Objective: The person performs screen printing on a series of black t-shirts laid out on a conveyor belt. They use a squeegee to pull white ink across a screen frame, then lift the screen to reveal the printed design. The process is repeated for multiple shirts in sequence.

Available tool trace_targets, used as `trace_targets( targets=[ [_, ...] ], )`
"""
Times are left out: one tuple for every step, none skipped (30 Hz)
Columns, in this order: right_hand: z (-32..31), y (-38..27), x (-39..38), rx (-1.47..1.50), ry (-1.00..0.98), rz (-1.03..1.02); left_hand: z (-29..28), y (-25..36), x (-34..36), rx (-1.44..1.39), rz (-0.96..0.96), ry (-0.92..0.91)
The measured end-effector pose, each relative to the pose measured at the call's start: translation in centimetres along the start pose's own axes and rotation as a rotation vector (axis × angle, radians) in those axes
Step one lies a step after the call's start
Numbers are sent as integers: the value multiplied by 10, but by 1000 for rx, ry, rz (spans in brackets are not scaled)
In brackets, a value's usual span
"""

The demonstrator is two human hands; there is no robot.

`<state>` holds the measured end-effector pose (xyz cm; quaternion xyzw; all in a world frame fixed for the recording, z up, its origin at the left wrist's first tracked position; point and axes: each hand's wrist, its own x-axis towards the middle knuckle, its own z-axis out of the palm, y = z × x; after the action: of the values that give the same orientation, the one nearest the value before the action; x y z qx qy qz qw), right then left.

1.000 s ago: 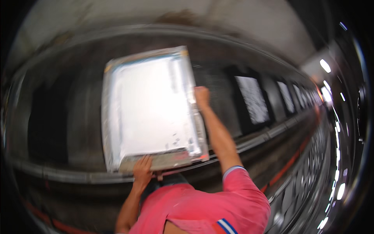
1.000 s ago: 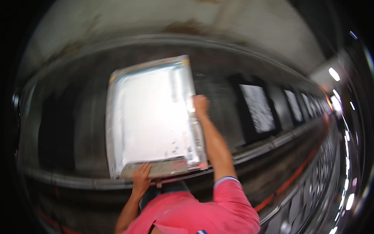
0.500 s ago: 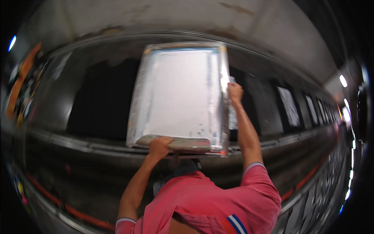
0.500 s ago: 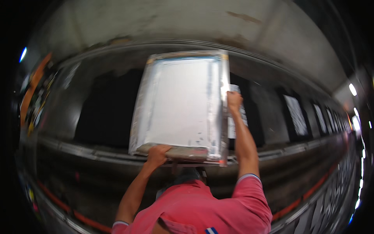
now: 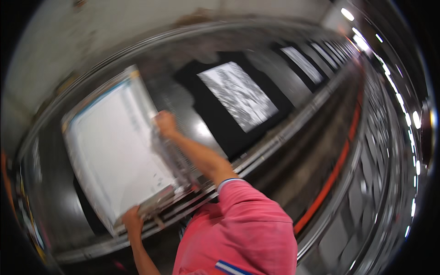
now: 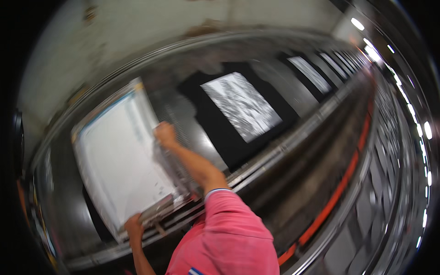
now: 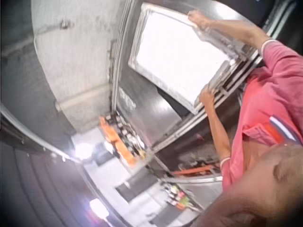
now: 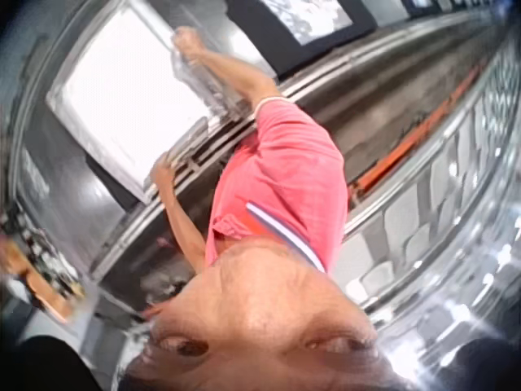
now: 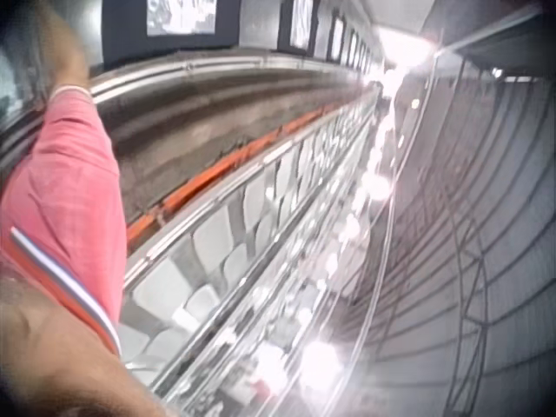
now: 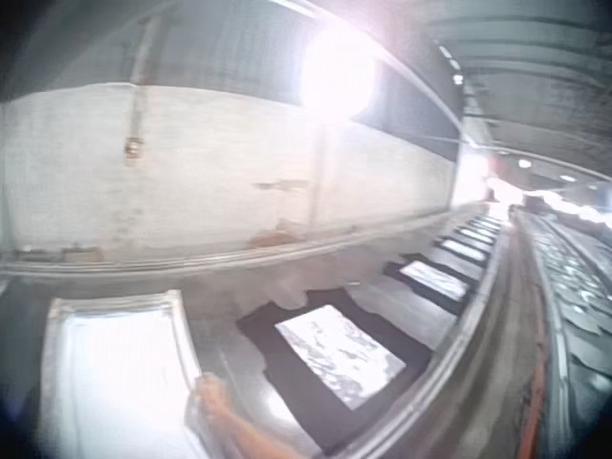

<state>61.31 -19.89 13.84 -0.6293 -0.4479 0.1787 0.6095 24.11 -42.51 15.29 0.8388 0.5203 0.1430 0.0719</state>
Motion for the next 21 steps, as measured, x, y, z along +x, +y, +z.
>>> trace_targets(
  targets=[
    [48, 0, 30, -197, -21, 189, 3, -65, 48, 20, 45, 20],
    [73, 12, 17, -204, -36, 240, 9, -90, 50, 23, 25, -14],
    [87, 17, -9, -201, -67, 296, 3, -102, 37, 8, 7, -78],
    [91, 14, -17, -214, -75, 322, 3, -115, 33, -19, 7, -107],
    [96, 7, -18, -221, -68, 335, 0, -133, 37, -42, 22, -123],
    [108, -1, -18, -223, -68, 347, -2, -153, 37, -56, 58, -84],
    [119, -10, -19, -221, -74, 339, -4, -170, 35, -70, 88, -46],
    [127, -16, -26, -223, -79, 337, -16, -171, 36, -78, 60, -68],
    [141, -23, -33, -218, -92, 332, -22, -183, 37, -74, 57, -78],
    [153, -27, -38, -221, -74, 321, -27, -196, 34, -72, 51, -90],
    [169, -31, -37, -222, -56, 303, -33, -210, 37, -67, 43, -94],
    [183, -33, -36, -225, -41, 286, -39, -220, 40, -66, 61, -89],
    [195, -31, -39, -244, -30, 285, -41, -231, 39, -73, 76, -81],
    [208, -33, -38, -255, -24, 281, -43, -243, 40, -72, 85, -68],
    [218, -35, -37, -268, -19, 276, -43, -253, 41, -73, 94, -55],
    [223, -36, -33, -292, -45, 268, -41, -259, 43, -60, 85, -62],
    [230, -35, -34, -300, -23, 271, -39, -262, 43, -47, 78, -73],
    [234, -29, -35, -310, 1, 274, -39, -264, 44, -36, 72, -84],
    [236, -24, -35, -322, 26, 277, -42, -267, 45, -38, 78, -106],
    [237, -22, -40, -341, 16, 276, -48, -267, 44, -39, 83, -131],
    [236, -18, -49, -362, 6, 276, -51, -266, 43, -41, 90, -157]
  ],
)
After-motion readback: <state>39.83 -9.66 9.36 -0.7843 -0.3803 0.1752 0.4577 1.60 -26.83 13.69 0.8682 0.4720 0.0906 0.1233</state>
